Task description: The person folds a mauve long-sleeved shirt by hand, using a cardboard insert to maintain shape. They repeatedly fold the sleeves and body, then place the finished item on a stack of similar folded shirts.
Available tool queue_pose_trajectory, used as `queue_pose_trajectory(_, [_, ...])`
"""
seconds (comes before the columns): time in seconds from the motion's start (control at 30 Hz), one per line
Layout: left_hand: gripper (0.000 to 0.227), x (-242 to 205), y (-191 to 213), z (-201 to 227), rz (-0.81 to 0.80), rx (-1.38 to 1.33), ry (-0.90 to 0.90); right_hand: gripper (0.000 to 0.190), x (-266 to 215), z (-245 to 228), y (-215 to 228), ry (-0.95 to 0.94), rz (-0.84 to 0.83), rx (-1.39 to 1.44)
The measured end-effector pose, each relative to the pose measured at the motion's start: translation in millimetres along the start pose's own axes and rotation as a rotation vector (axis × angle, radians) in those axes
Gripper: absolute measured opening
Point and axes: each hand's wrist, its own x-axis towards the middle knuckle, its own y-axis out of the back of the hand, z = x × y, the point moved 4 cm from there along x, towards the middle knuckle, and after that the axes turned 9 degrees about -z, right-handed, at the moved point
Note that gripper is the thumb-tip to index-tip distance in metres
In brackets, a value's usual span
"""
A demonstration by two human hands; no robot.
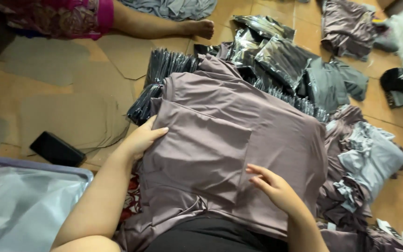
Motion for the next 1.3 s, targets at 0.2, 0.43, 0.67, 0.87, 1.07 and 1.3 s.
queue_pose_trajectory(0.2, [0.077,-15,12,0,0.203,0.425,-0.051,0.064,26,11,-6,-0.152,0.164,0.621])
queue_pose_trajectory(0.43, [0.087,-30,20,-21,0.236,0.530,-0.172,0.055,80,70,-7,0.106,-0.016,0.837])
queue_pose_trajectory(0.67, [0.069,-31,22,-34,0.238,0.519,-0.265,0.070,97,60,-37,-0.045,0.067,0.836])
queue_pose_trajectory(0.87, [0.070,-24,12,-29,0.248,0.579,-0.319,0.041,99,37,-31,-0.101,0.282,0.908])
queue_pose_trajectory(1.07, [0.067,16,-63,-24,0.121,0.562,-0.518,0.038,66,125,57,-0.011,0.497,0.852])
queue_pose_trajectory(1.3, [0.064,76,-84,-64,0.098,0.846,-0.583,0.075,-2,71,55,0.096,0.587,0.493])
